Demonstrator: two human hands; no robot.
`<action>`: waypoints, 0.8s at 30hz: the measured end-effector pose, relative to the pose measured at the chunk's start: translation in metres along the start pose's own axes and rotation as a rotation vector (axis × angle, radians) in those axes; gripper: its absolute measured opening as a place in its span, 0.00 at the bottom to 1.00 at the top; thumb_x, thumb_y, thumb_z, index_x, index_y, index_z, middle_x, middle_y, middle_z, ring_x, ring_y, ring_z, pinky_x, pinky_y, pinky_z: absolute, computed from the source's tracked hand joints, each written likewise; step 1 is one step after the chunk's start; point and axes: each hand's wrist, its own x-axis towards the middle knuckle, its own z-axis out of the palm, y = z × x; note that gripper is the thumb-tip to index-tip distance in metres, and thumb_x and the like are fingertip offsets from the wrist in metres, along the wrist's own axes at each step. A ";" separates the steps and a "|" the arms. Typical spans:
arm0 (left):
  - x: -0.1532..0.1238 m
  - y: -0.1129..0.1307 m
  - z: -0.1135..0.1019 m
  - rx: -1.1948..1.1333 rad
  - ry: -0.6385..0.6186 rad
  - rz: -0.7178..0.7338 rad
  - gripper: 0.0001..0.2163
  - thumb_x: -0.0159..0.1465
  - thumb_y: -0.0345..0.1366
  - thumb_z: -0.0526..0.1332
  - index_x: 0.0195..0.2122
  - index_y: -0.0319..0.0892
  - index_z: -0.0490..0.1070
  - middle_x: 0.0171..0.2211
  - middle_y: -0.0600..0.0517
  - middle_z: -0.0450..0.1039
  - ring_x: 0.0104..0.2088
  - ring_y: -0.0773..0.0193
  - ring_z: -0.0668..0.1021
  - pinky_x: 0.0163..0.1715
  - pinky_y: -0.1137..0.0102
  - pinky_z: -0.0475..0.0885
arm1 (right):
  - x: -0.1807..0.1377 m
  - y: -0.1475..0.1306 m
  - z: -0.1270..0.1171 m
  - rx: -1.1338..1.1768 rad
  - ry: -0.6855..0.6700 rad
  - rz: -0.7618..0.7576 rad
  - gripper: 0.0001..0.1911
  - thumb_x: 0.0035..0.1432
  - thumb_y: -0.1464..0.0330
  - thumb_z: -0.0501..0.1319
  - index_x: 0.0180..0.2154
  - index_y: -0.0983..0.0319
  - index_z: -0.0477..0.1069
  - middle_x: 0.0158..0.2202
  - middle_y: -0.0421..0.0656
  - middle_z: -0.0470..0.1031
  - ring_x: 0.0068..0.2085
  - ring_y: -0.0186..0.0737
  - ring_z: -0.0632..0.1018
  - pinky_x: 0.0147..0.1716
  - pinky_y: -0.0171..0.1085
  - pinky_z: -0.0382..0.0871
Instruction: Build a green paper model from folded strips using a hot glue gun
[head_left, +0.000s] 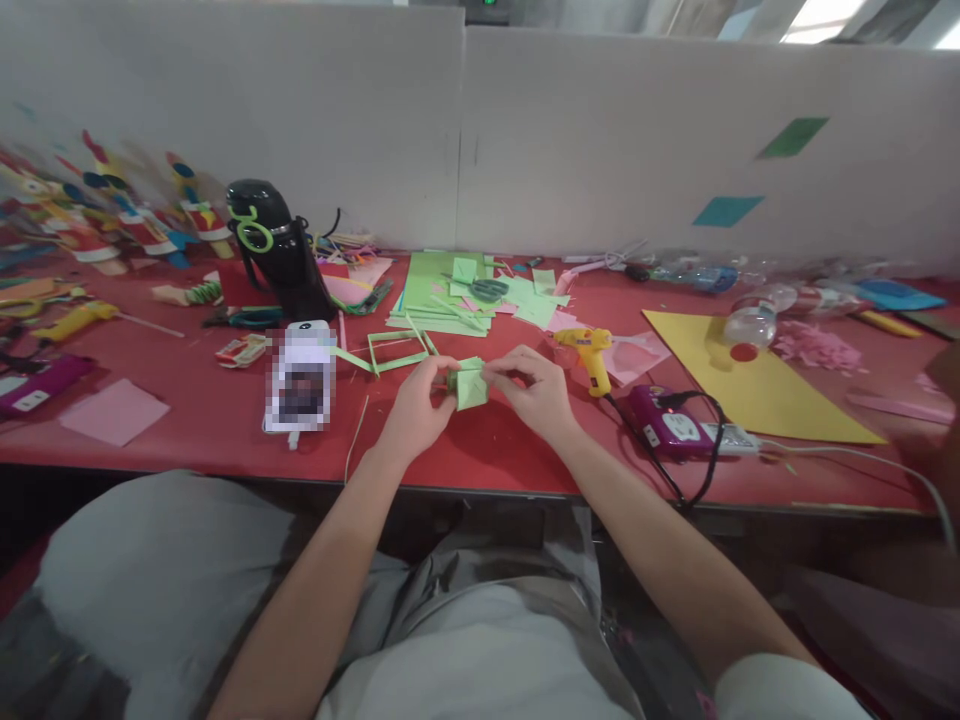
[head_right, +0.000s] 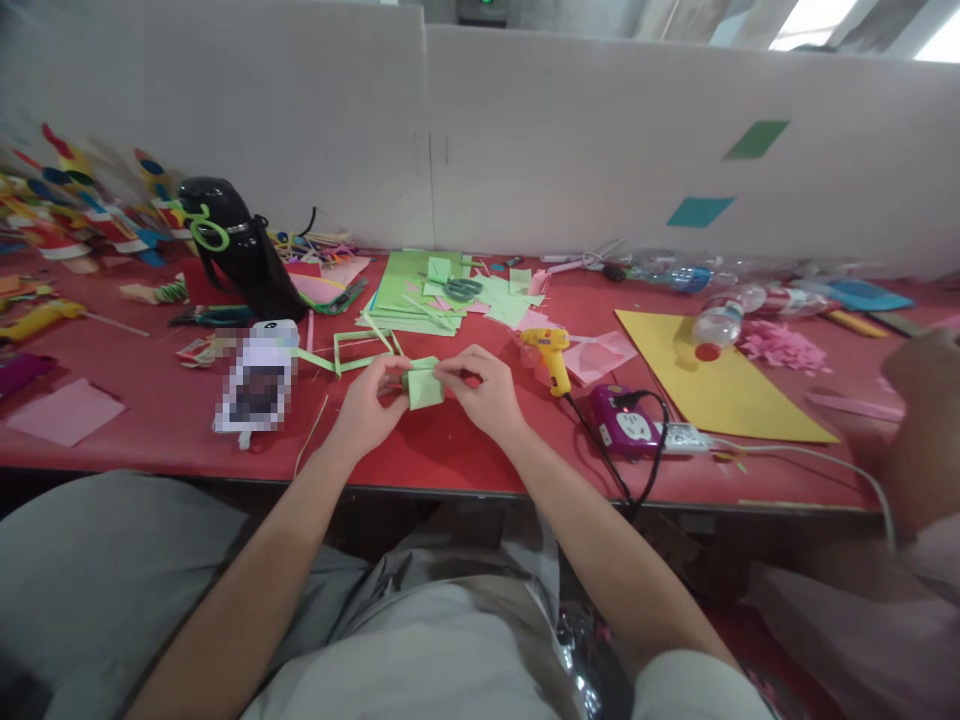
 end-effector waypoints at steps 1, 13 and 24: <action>0.000 0.000 0.000 -0.009 -0.006 -0.004 0.18 0.58 0.23 0.58 0.48 0.45 0.66 0.48 0.48 0.74 0.44 0.61 0.80 0.46 0.65 0.76 | 0.000 0.000 0.000 -0.014 0.003 -0.006 0.06 0.59 0.62 0.67 0.33 0.56 0.80 0.32 0.43 0.74 0.33 0.40 0.76 0.33 0.41 0.71; 0.000 0.003 -0.002 -0.142 -0.083 -0.001 0.22 0.58 0.23 0.59 0.53 0.45 0.64 0.52 0.46 0.72 0.48 0.61 0.79 0.50 0.65 0.74 | 0.001 -0.005 0.001 -0.157 0.009 -0.075 0.09 0.61 0.60 0.64 0.34 0.57 0.79 0.30 0.42 0.72 0.30 0.38 0.72 0.31 0.40 0.71; 0.001 0.008 -0.003 -0.132 -0.043 -0.054 0.14 0.62 0.35 0.62 0.49 0.45 0.66 0.49 0.47 0.72 0.43 0.62 0.79 0.45 0.66 0.75 | 0.001 -0.004 0.003 -0.164 0.033 -0.151 0.11 0.62 0.58 0.63 0.33 0.56 0.79 0.34 0.44 0.72 0.33 0.39 0.74 0.32 0.41 0.72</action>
